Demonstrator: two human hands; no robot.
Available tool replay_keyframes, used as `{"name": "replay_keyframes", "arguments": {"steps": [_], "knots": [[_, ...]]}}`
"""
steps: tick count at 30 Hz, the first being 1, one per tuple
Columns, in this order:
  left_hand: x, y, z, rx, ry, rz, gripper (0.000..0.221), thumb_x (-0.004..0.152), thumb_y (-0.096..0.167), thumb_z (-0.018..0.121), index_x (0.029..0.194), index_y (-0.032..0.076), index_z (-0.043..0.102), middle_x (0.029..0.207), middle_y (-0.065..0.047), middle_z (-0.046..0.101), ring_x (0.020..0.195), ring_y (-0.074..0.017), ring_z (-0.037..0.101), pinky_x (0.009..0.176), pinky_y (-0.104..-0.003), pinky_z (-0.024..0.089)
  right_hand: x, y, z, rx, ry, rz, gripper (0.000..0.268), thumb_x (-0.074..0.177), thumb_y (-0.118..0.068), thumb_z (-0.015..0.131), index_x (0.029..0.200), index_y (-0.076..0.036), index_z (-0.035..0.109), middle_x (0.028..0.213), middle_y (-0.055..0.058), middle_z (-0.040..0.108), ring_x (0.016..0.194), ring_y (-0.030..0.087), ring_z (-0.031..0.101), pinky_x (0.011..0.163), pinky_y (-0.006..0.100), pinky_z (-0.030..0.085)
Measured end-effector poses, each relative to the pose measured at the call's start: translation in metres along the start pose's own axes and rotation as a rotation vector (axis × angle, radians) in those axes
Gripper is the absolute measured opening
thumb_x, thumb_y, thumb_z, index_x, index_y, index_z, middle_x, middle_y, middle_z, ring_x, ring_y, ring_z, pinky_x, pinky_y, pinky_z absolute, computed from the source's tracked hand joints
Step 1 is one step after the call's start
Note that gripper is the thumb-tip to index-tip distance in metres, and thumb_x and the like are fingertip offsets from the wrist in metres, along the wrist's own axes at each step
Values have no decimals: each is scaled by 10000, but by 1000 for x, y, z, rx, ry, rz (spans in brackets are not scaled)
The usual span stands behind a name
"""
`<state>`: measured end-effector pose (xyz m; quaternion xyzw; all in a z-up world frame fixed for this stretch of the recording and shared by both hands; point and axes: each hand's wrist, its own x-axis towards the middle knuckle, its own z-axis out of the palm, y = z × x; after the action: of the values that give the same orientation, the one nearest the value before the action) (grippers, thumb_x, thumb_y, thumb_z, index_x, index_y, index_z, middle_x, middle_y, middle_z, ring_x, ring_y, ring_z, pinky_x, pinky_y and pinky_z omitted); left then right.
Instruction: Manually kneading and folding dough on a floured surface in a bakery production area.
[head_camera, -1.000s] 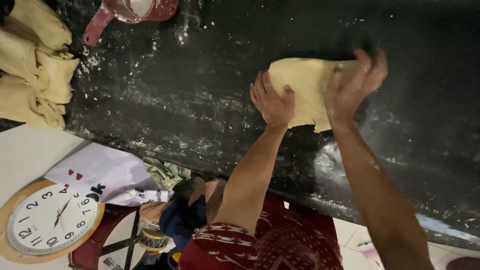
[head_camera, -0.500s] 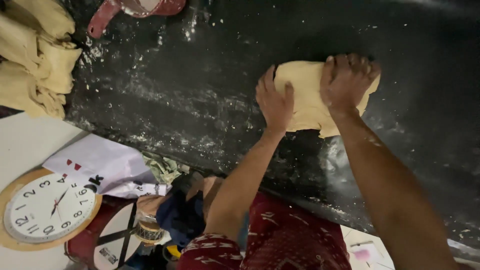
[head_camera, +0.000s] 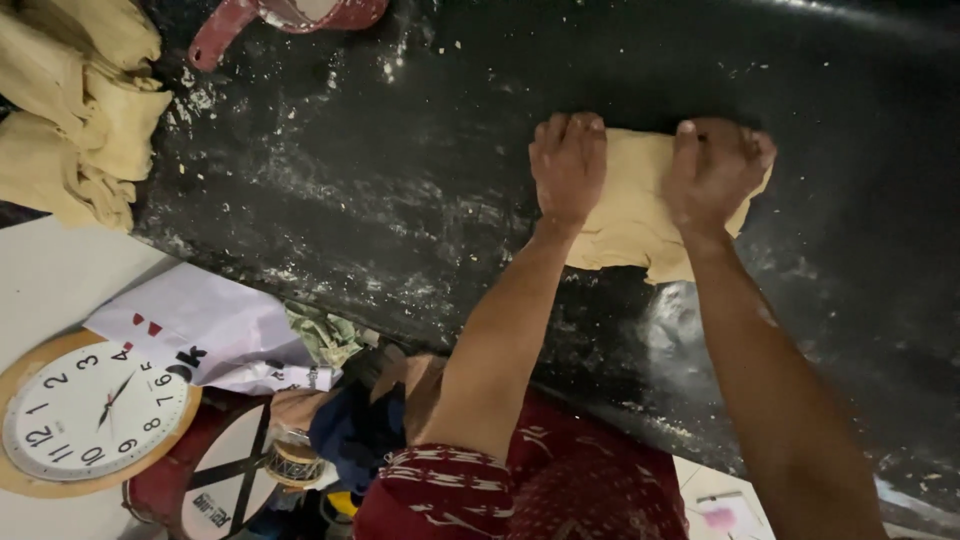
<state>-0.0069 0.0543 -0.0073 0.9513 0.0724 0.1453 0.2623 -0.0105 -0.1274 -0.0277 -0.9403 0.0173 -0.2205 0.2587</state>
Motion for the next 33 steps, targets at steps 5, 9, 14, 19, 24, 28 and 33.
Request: {"name": "replay_keyframes", "arguments": {"steps": [5,9,14,19,24,28,33], "knots": [[5,-15,6,-57,-33,88,323,1059,417,373,967,248,633,948,0,595,898,-269,639,729,-411,474,18,-29,-15,255,-139,49,141,1028,-224,658,991,-120,746,892,113,677,914,357,663,935,451,435],[19,2,-1,-105,-22,155,275,1066,359,392,945,257,617,904,18,554,852,-253,606,668,-384,431,37,-89,-7,-56,-179,-147,155,964,-322,659,944,-193,744,885,56,680,826,287,668,786,446,468],[18,-6,-5,-144,-12,207,229,1018,262,439,880,181,602,855,-41,556,779,-285,573,626,-407,399,30,-87,2,-284,-277,-142,312,1068,-432,553,936,-205,722,831,30,627,789,265,661,676,427,501],[18,-16,2,-211,6,157,142,991,226,507,889,173,592,858,-28,574,786,-298,583,625,-415,427,30,-75,23,-331,-283,-135,388,1085,-503,515,882,-230,700,769,-8,641,749,238,690,638,418,523],[24,-14,11,-13,-114,59,122,919,304,552,914,227,646,807,20,610,779,-273,652,615,-426,470,38,-77,27,-393,-246,-72,542,1112,-549,424,744,-246,683,634,-15,636,616,208,696,562,390,531],[50,14,-16,-120,13,251,246,1041,222,467,890,101,621,842,-28,637,660,-219,581,632,-372,437,56,-96,12,-285,-269,-35,560,1123,-400,435,752,-136,761,638,92,682,525,291,646,462,427,466],[39,1,8,80,7,257,285,1046,252,422,959,110,653,883,-36,677,574,-277,581,542,-425,407,53,-87,20,-227,-206,39,578,1120,-453,455,686,-141,677,555,106,621,447,334,608,382,445,421]]}}
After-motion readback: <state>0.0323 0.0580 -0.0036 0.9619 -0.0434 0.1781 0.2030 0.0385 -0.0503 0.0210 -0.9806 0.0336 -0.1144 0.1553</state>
